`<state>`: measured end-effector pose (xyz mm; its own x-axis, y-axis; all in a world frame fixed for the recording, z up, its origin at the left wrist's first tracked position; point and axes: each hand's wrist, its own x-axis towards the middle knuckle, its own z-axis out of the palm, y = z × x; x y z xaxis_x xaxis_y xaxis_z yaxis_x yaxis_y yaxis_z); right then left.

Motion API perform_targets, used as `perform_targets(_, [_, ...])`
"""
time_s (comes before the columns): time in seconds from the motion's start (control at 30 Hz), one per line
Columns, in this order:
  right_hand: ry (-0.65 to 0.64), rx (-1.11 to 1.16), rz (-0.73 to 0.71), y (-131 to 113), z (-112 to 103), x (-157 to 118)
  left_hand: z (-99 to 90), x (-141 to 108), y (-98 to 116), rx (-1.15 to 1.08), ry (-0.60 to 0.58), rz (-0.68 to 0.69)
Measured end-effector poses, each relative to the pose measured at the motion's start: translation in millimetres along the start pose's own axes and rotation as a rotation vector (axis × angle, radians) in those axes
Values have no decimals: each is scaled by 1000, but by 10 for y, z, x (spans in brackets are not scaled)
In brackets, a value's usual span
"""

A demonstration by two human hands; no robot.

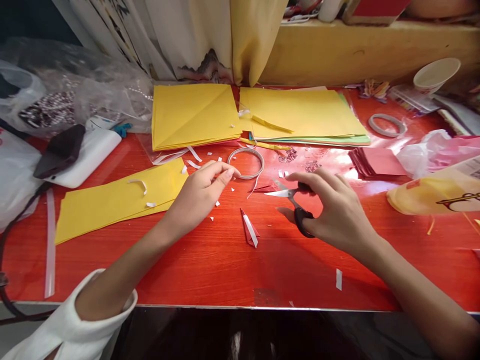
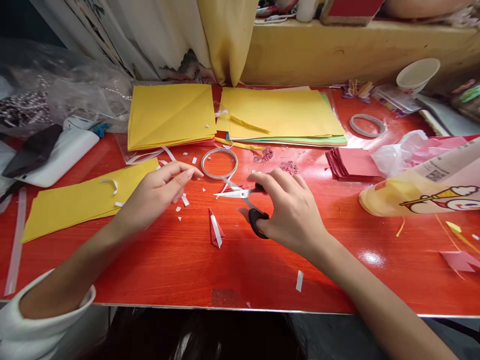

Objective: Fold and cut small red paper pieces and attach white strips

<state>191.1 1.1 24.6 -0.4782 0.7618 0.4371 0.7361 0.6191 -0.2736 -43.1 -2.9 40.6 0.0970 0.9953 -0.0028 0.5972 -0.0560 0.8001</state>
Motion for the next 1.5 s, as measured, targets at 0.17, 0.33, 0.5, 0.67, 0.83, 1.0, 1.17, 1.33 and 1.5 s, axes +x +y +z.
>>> perform_targets(0.17, [105,-244,-185,-18,43,-59,47,-37,15,-59,-75,34])
perform_targets(0.33, [-10,-399,-206,-61,27,-29,88,-73,33,-121,-161,52])
perform_targets(0.5, [-31,-428,-224,-77,30,-36,64,-99,85,-154,-217,22])
perform_targets(0.67, [-24,-431,-225,-90,27,-51,71,-101,97,-162,-248,33])
perform_targets(0.83, [-1,-528,-260,-116,13,-50,99,-97,73,-232,-300,-24])
perform_targets(1.0, [3,-603,-297,-129,12,-81,145,-106,57,-204,-296,-20])
perform_targets(1.17, [-25,-613,-294,-139,20,-101,153,-116,56,-176,-305,-8])
perform_targets(1.33, [-37,-607,-290,-163,14,-91,132,-104,46,-177,-310,7])
perform_targets(1.5, [-34,-607,-291,-170,10,-84,124,-86,29,-198,-340,15])
